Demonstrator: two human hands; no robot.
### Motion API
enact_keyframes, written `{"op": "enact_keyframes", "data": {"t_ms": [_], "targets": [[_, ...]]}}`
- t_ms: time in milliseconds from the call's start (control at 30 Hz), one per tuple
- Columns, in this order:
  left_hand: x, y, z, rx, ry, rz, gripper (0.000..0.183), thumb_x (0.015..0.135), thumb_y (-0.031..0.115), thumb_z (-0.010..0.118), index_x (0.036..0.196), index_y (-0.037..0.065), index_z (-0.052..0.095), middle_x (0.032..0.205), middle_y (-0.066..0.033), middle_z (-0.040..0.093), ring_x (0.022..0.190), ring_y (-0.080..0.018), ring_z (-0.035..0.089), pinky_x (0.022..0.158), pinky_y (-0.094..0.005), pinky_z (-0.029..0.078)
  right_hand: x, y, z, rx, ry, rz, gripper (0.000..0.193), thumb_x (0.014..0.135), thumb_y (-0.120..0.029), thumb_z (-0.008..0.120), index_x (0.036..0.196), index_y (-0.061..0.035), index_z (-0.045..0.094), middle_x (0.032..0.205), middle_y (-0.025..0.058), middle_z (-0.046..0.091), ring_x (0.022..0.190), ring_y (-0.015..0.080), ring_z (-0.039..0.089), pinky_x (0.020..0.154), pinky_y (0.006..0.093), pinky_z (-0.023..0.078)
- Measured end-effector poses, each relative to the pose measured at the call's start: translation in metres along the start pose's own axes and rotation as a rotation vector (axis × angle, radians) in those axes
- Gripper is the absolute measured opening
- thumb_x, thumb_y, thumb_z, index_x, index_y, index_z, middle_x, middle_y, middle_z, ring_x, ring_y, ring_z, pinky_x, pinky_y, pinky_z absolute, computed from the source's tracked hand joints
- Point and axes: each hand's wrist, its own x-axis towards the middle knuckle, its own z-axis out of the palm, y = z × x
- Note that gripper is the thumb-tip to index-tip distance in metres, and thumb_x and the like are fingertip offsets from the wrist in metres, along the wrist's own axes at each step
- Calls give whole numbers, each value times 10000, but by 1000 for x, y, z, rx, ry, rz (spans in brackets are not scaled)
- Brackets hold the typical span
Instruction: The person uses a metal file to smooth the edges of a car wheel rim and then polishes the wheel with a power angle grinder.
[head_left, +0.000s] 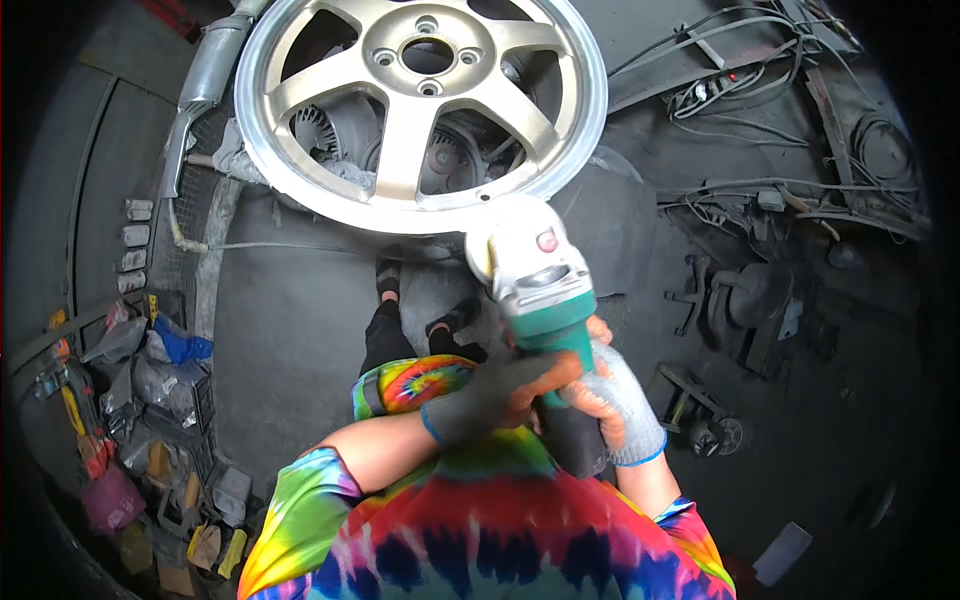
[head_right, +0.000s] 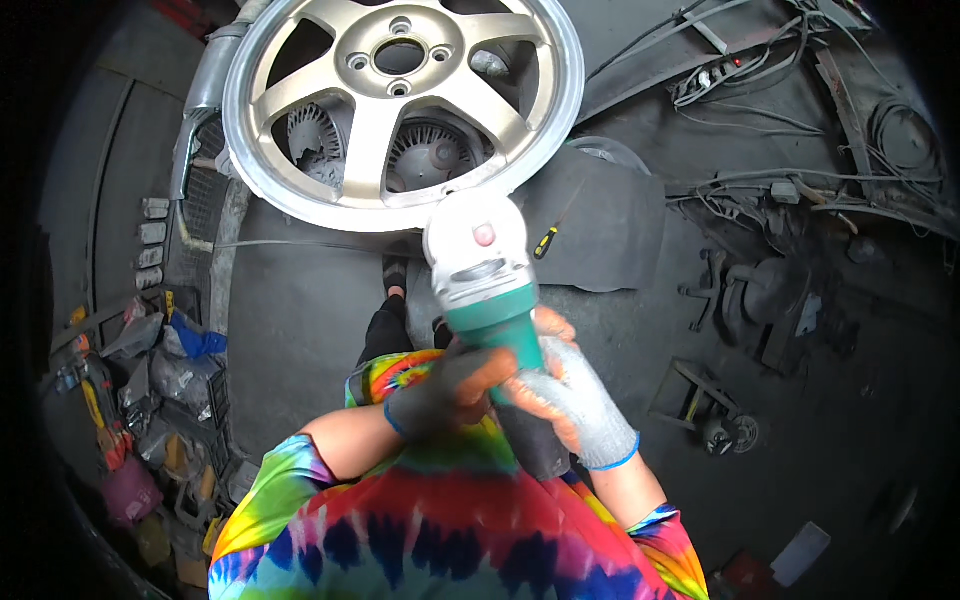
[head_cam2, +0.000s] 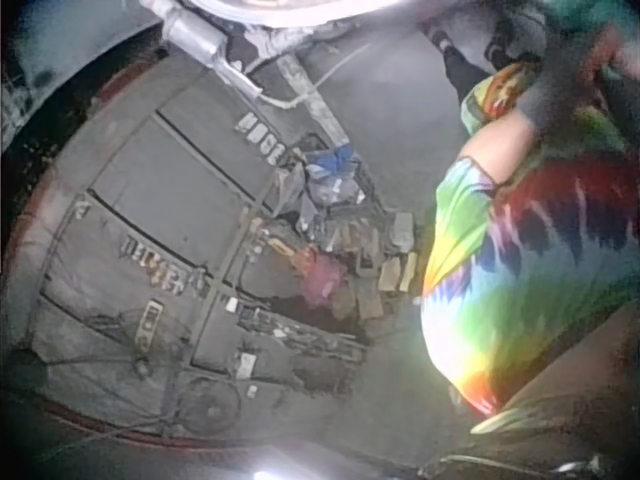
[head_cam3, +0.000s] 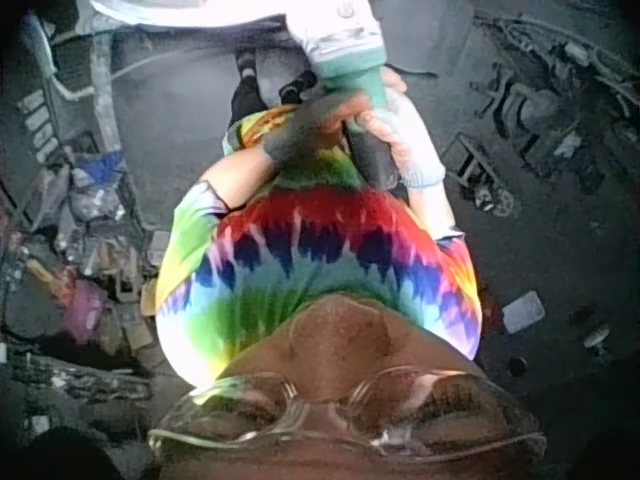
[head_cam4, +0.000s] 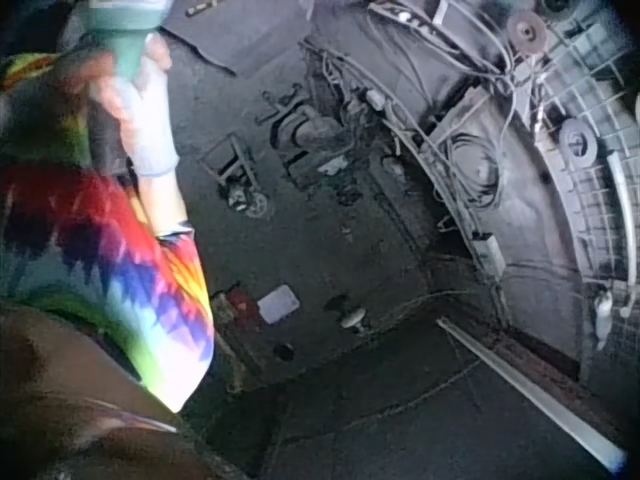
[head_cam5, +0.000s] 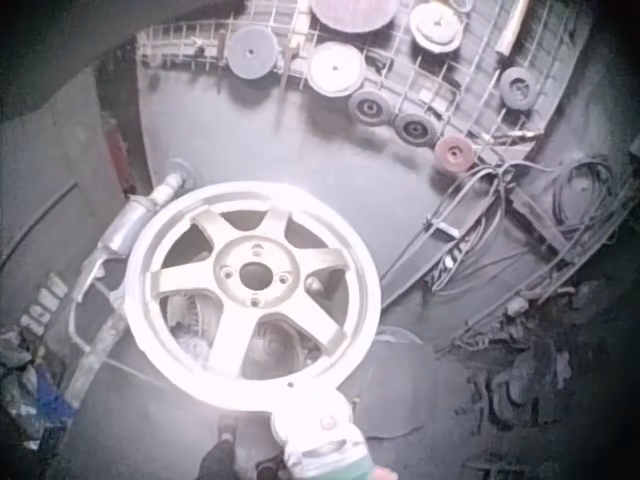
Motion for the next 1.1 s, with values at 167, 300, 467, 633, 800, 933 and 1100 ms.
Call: {"op": "enact_keyframes", "data": {"t_ms": [167,300,467,633,800,933,1100], "targets": [[0,11,10,-805,157,-367,550,962,300,622,1398,-7,489,1351,-154,541,1180,-247,594,964,-413,549,0,4,-5,-17,-96,11,422,887,-192,717,1258,-12,628,1153,41,628,1069,117,566,940,293,472],[-4,9,11,-771,134,-321,622,956,359,648,1422,-7,457,1351,-162,534,1173,-239,596,939,-389,581,-3,-1,-1,-73,-93,-56,424,892,-197,720,1264,-18,623,1157,36,630,1057,115,567,932,293,475],[-3,8,9,-689,102,-261,628,983,389,608,1428,-23,446,1358,-165,534,1175,-241,597,1033,-414,483,-7,-13,21,-28,11,-78,242,881,-150,675,1090,-33,640,939,-2,602,843,37,540,728,207,435],[-8,5,8,-679,113,-182,636,984,426,620,1412,-18,466,1345,-149,550,1182,-219,593,1025,-403,473,-3,12,3,-55,-61,6,641,839,-413,749,1273,25,573,1091,146,669,911,258,688,710,361,565],[-10,5,16,-862,160,-185,655,976,447,645,1409,-14,472,1331,-137,558,1176,-210,594,1024,-386,472,-7,-5,11,-45,-61,9,407,876,-220,703,1212,-4,623,1021,27,645,872,112,604,783,261,485],[-7,6,10,-770,153,-203,642,987,442,628,1409,-17,472,1325,-138,561,1165,-206,600,1014,-381,477,-7,-8,17,-64,-58,-18,468,877,-232,711,1266,6,607,1086,45,645,886,121,612,792,267,496],[-7,5,14,-793,160,-158,657,990,479,608,1399,-19,479,1299,-136,574,1148,-207,604,991,-369,486,-7,-7,16,-49,-140,-80,452,909,-238,686,1276,6,585,1084,61,648,885,129,626,783,274,505]]}}
